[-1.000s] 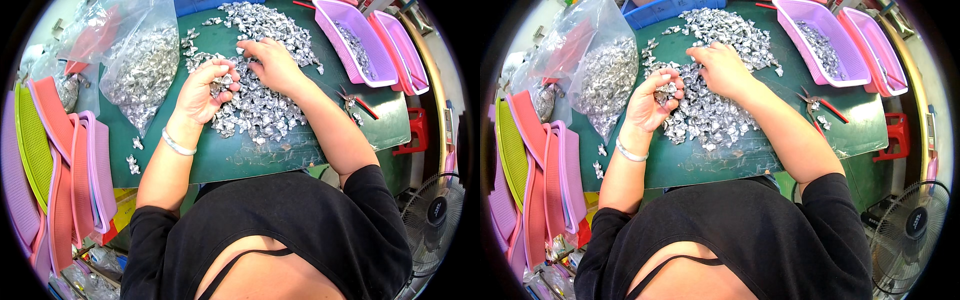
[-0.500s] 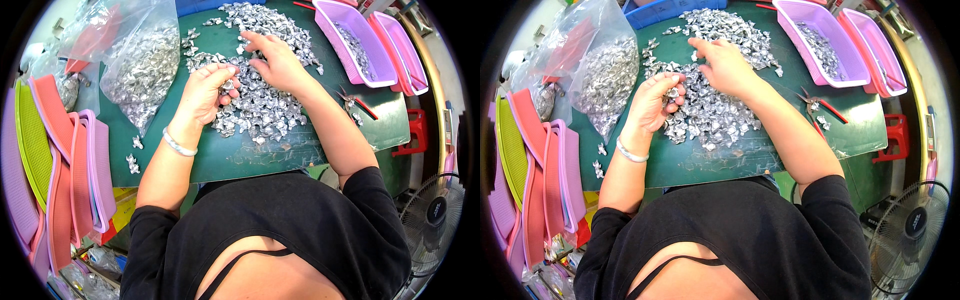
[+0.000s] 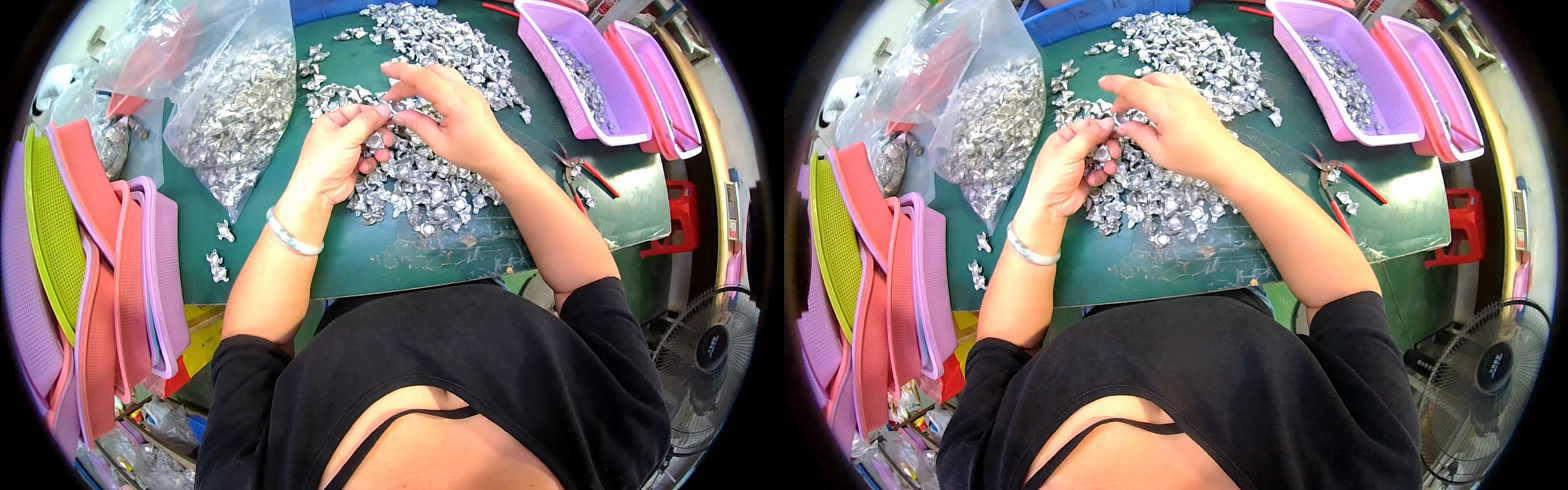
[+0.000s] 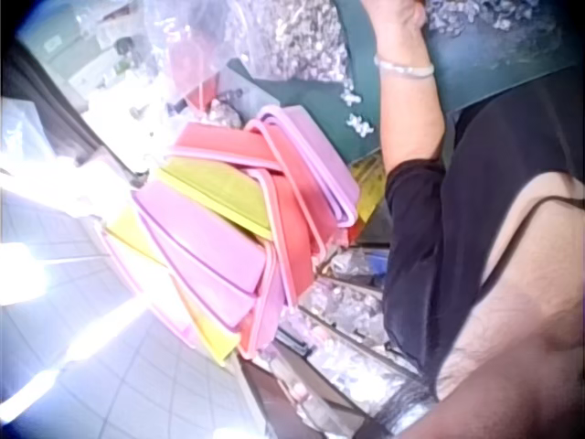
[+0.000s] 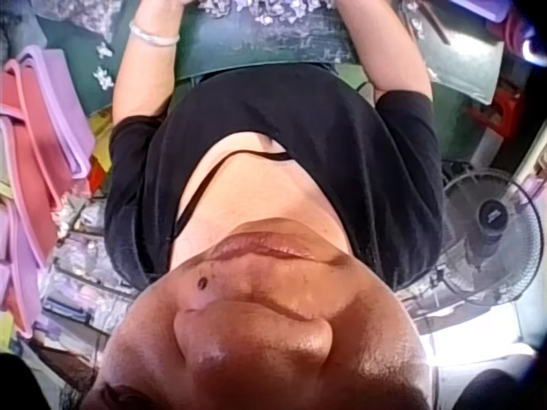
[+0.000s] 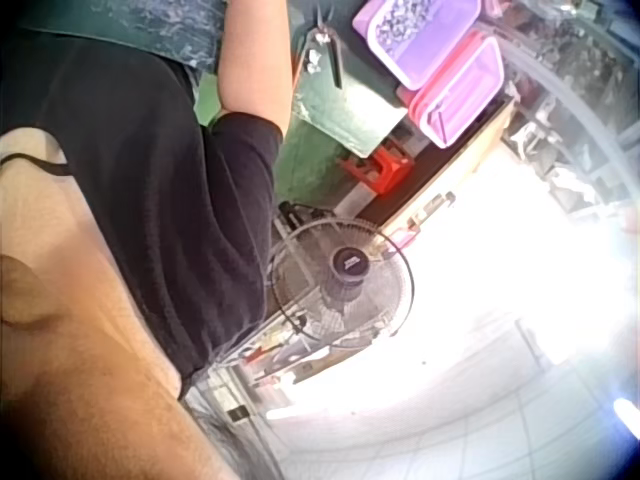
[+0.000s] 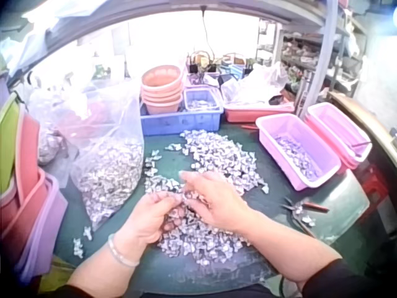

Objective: The person repeatedly picks up small silver metal pieces from a green table and manipulates them with both hands. They appear to be snapping or fitting the pieces together and placing them back onto the pile. The task continues throughout the clip without a visible final assembly or destination.

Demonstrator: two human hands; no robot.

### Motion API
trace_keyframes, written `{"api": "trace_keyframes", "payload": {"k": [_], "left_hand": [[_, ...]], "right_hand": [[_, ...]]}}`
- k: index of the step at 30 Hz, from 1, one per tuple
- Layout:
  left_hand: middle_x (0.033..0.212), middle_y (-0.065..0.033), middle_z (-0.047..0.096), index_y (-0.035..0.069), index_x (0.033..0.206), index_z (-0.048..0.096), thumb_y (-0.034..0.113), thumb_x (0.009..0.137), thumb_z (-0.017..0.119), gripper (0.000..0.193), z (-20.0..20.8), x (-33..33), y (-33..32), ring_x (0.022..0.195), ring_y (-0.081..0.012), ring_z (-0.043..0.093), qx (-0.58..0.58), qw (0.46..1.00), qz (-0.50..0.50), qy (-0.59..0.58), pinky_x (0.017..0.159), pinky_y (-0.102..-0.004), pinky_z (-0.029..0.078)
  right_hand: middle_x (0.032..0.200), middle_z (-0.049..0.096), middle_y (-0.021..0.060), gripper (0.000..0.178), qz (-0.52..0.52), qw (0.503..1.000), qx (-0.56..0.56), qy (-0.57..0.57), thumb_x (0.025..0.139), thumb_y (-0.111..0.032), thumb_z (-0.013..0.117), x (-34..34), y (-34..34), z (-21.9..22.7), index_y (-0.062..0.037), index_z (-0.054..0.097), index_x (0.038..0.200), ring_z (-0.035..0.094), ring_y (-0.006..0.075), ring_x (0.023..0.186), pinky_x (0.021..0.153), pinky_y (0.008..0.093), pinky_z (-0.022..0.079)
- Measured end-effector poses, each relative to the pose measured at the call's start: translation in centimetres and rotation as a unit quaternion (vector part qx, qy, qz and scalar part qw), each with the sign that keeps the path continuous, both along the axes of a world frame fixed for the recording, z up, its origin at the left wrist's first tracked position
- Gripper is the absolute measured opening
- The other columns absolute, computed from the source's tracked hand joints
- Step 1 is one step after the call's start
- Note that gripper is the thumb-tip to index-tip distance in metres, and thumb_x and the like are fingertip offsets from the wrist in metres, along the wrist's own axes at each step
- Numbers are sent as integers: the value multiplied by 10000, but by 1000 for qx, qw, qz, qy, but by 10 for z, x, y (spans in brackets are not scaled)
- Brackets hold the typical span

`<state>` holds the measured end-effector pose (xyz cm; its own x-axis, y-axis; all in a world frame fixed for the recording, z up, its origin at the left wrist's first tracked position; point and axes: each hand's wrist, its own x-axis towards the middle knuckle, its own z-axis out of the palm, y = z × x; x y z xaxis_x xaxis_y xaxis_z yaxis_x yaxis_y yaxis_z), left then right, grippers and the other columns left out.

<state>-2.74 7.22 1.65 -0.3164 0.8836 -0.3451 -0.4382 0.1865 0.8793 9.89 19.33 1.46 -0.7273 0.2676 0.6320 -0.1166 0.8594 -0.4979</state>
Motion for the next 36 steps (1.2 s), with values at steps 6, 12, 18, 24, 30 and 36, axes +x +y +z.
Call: {"api": "trace_keyframes", "payload": {"k": [6,12,18,24,30,36], "left_hand": [[676,-27,565,35,848,576,172,842,563,138,-7,-4,1,518,-80,526,26,999,-23,-21,388,-156,356],[690,-33,573,32,849,582,165,841,564,135,-6,-3,1,532,-81,534,31,999,-26,-12,404,-160,371],[762,-51,577,45,873,552,142,851,511,108,-4,-5,1,610,-109,536,52,998,-26,-30,449,-167,380],[864,-133,570,22,944,527,73,793,464,170,-6,-13,-1,725,-216,557,132,972,-19,-192,508,-233,445],[827,-111,592,36,963,533,111,801,494,182,-11,-20,2,694,-204,566,152,953,-50,-257,487,-249,436],[746,-61,573,58,910,559,177,829,557,144,-13,-16,3,633,-151,551,97,983,-16,-155,446,-192,388]], "right_hand": [[862,621,38,457,8,998,-57,-30,704,-51,627,8,8,-3,-88,511,1145,536,253,852,773,364,428],[799,603,59,389,-2,986,37,-160,694,-32,600,14,16,-11,-85,560,1077,534,260,833,765,371,422],[751,586,70,350,-5,985,43,-166,715,-41,572,13,14,-9,-90,571,1061,536,262,818,747,385,424],[807,607,62,402,10,986,38,-164,696,-26,584,13,14,-8,-82,543,1093,536,253,836,762,372,428],[786,598,38,408,-7,989,38,-141,687,-15,605,9,10,-13,-76,544,1086,534,229,808,733,345,429],[729,588,24,353,-11,996,19,-92,704,-30,604,4,11,-16,-84,571,1051,530,217,731,680,338,430]]}}
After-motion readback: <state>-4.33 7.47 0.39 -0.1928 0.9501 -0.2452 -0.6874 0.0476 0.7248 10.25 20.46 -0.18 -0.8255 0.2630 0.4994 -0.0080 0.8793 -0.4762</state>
